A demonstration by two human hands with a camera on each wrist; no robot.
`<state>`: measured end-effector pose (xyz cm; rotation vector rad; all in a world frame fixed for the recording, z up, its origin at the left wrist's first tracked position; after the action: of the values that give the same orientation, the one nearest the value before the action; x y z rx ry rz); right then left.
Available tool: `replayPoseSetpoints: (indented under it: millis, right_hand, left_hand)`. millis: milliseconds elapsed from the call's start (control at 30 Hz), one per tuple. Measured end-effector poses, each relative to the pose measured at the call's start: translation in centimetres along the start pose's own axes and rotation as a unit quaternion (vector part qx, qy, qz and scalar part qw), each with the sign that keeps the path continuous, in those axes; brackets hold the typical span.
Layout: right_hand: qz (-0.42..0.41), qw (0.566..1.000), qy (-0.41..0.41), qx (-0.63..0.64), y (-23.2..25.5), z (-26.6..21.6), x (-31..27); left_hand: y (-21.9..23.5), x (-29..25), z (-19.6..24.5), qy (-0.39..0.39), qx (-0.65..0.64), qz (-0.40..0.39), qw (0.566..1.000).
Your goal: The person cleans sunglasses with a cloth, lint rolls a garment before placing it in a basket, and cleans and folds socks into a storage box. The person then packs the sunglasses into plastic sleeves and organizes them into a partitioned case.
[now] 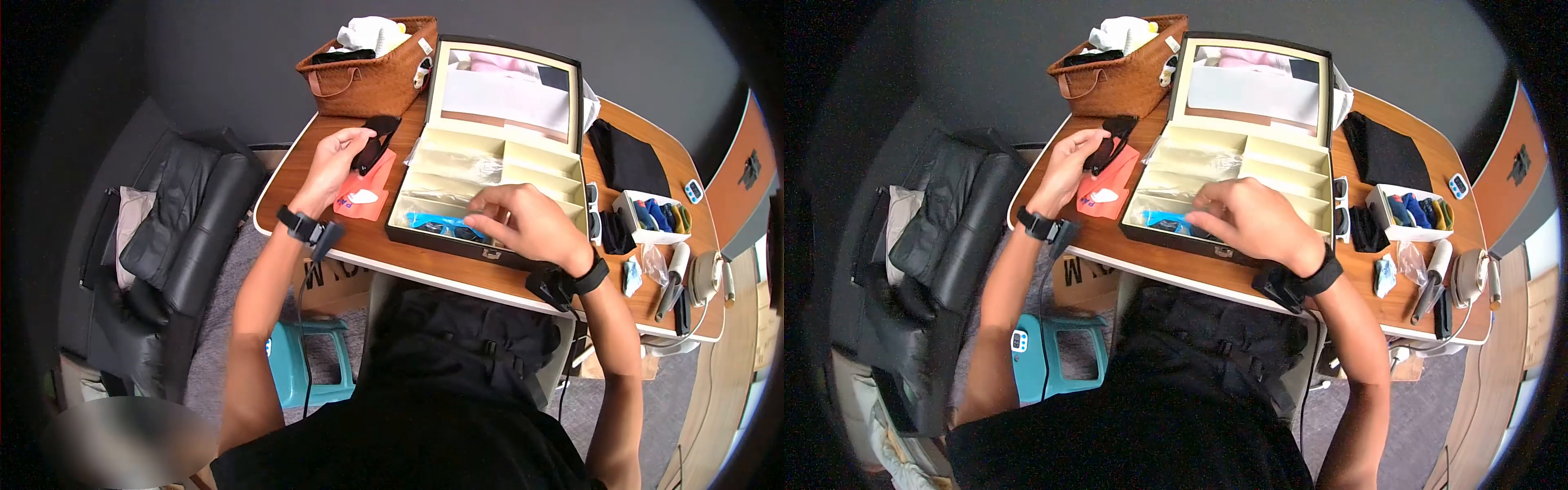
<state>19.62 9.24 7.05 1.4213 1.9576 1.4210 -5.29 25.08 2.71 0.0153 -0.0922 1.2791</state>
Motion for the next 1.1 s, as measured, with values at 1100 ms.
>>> replayPoseSetpoints:
  millis: [1100]
  right_hand:
    - [0.404,0.596,-0.135,0.681,-0.7,5.5,-9.3]
  left_hand:
    - [-14.5,4.6,0.4,-0.255,0.445,-0.165,0.843]
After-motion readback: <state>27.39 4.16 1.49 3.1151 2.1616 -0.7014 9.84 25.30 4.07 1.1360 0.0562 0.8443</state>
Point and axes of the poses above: each hand's wrist, its own x-axis towards the middle knuckle, its own y-axis out of the back of the hand, z = x × y, the point moved 6 cm from there along x, towards the middle knuckle, and after that the axes turned 6 degrees about -x, right-handed, at the moved point
